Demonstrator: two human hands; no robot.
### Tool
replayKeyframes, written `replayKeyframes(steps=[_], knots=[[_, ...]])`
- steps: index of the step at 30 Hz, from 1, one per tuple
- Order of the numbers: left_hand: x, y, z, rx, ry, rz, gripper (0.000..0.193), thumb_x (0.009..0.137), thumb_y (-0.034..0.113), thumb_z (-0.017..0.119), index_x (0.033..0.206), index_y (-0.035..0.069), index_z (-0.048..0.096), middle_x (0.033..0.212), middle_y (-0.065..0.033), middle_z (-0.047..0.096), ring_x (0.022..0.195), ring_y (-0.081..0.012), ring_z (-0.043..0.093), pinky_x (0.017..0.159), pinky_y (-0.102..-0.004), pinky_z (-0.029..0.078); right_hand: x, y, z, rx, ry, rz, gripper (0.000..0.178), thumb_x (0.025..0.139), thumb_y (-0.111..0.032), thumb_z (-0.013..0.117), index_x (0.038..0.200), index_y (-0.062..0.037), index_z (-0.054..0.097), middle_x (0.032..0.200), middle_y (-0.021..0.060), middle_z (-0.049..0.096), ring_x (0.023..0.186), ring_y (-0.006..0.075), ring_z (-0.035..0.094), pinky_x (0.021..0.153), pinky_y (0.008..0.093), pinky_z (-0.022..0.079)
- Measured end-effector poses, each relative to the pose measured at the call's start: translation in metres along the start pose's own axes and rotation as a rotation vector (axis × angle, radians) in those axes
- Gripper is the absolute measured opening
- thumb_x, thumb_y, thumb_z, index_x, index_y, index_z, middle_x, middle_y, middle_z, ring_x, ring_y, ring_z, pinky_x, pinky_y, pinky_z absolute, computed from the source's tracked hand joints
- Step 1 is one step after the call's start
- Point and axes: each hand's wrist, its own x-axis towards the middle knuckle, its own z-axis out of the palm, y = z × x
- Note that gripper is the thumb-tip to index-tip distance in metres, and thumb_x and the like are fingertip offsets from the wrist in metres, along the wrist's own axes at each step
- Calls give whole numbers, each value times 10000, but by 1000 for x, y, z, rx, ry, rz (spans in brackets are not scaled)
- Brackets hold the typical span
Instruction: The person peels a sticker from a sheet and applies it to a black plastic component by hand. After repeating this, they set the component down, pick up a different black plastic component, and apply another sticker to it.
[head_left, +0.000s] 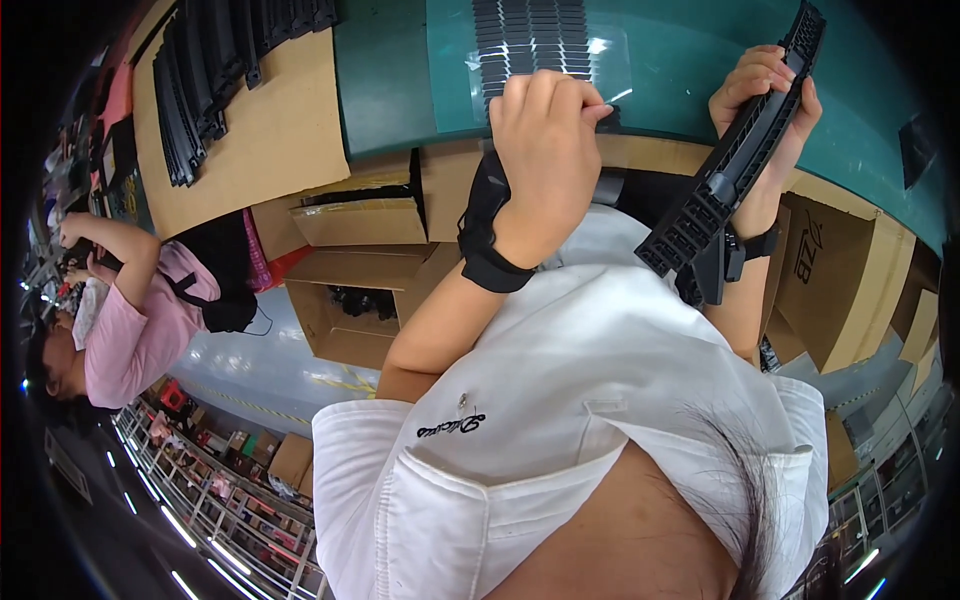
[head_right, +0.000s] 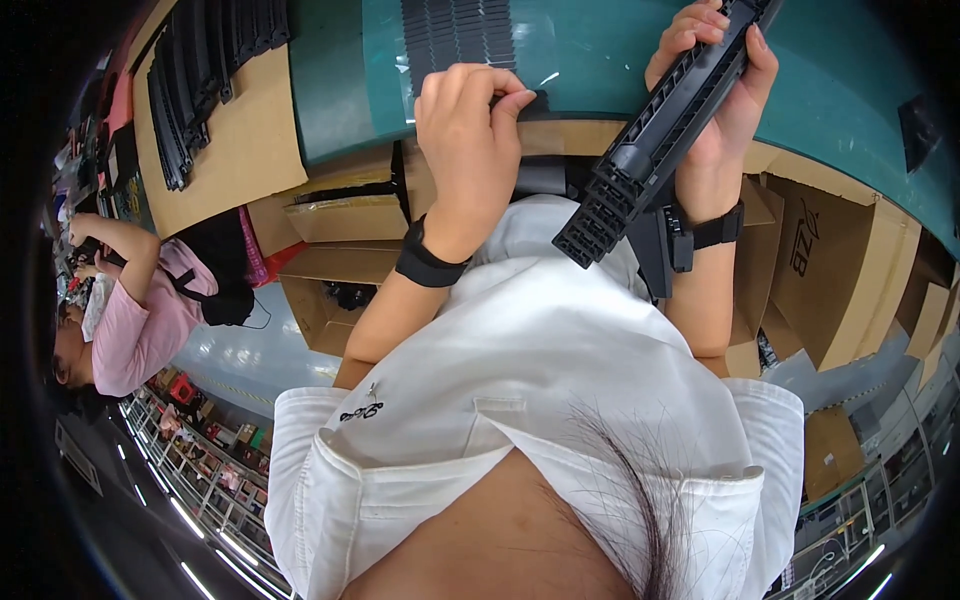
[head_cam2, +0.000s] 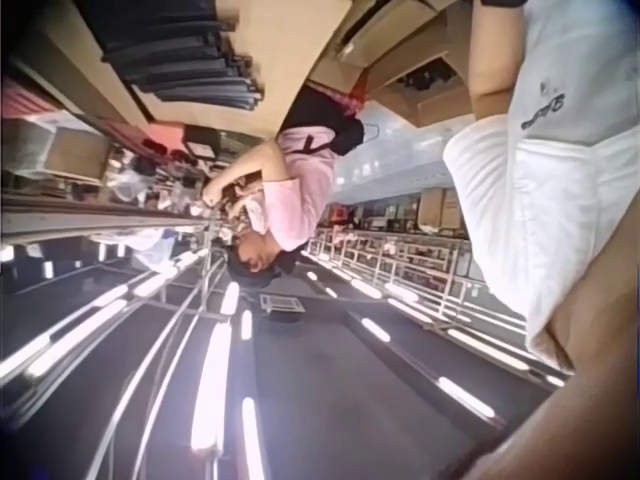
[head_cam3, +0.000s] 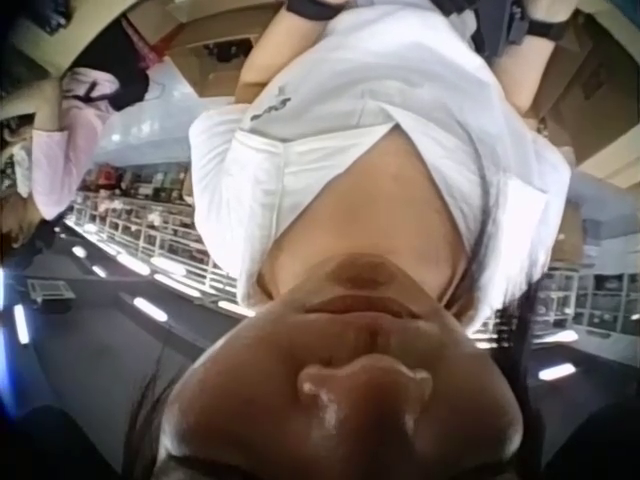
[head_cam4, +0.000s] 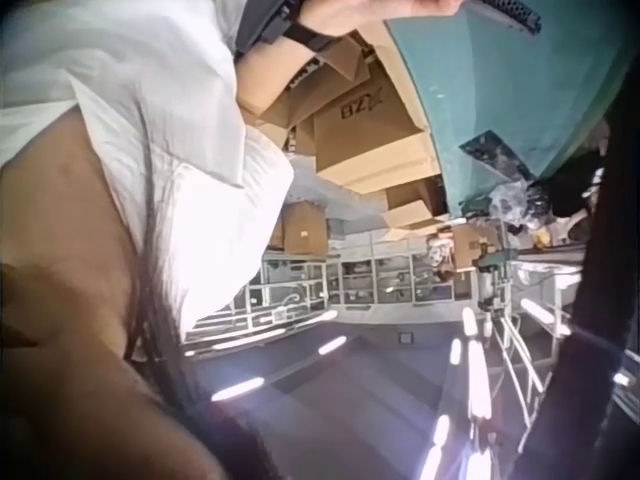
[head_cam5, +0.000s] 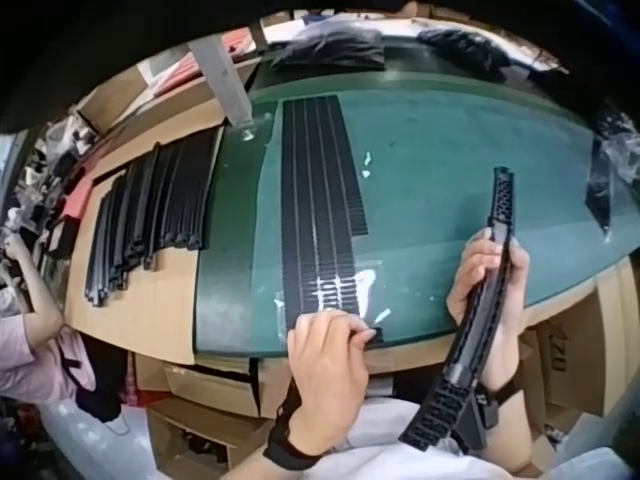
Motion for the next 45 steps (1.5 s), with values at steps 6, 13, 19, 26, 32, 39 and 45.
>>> replayKeyframes(steps=[6,13,19,26,32,39,45], knots=[[15,6,-23,-330,-214,-269,72,734,53,665,752,35,597,933,-43,611,820,-189,539,736,-294,412,-3,2,7,-47,10,23,300,747,-49,636,996,-8,473,803,14,523,753,119,565,797,281,502],[44,29,-71,-826,-615,-461,59,755,40,645,776,-11,624,965,-97,633,854,-147,583,780,-256,451,-9,24,27,-138,38,14,251,819,-80,578,1025,16,472,834,46,532,787,143,564,808,276,500],[47,45,-79,-1033,-620,-514,92,730,69,660,767,-9,628,698,-76,633,671,-135,593,650,-249,471,-11,42,40,-159,100,-21,201,884,-156,555,998,4,513,835,53,565,797,174,599,827,304,520],[48,57,-81,-1032,-637,-631,95,718,65,676,756,-5,625,642,-63,605,585,-92,546,547,-232,429,-14,48,48,-319,113,-144,193,889,-160,554,979,4,506,819,55,563,774,160,600,810,286,534],[52,61,-89,-927,-653,-584,96,711,68,681,751,1,626,606,-63,589,535,-96,523,503,-233,407,-17,52,46,-393,95,-219,181,896,-164,548,965,-5,496,822,57,558,775,153,599,800,271,539],[50,59,-89,-903,-591,-503,94,706,69,683,756,9,631,587,-71,586,503,-104,519,483,-239,406,-18,54,46,-479,86,-249,170,895,-162,552,954,-19,481,821,53,549,779,143,596,795,270,541],[50,59,-87,-918,-565,-495,98,696,71,687,750,11,631,589,-78,588,494,-117,521,476,-244,406,-18,55,46,-498,88,-270,175,894,-162,555,961,-18,481,821,51,548,771,139,593,794,268,540]])
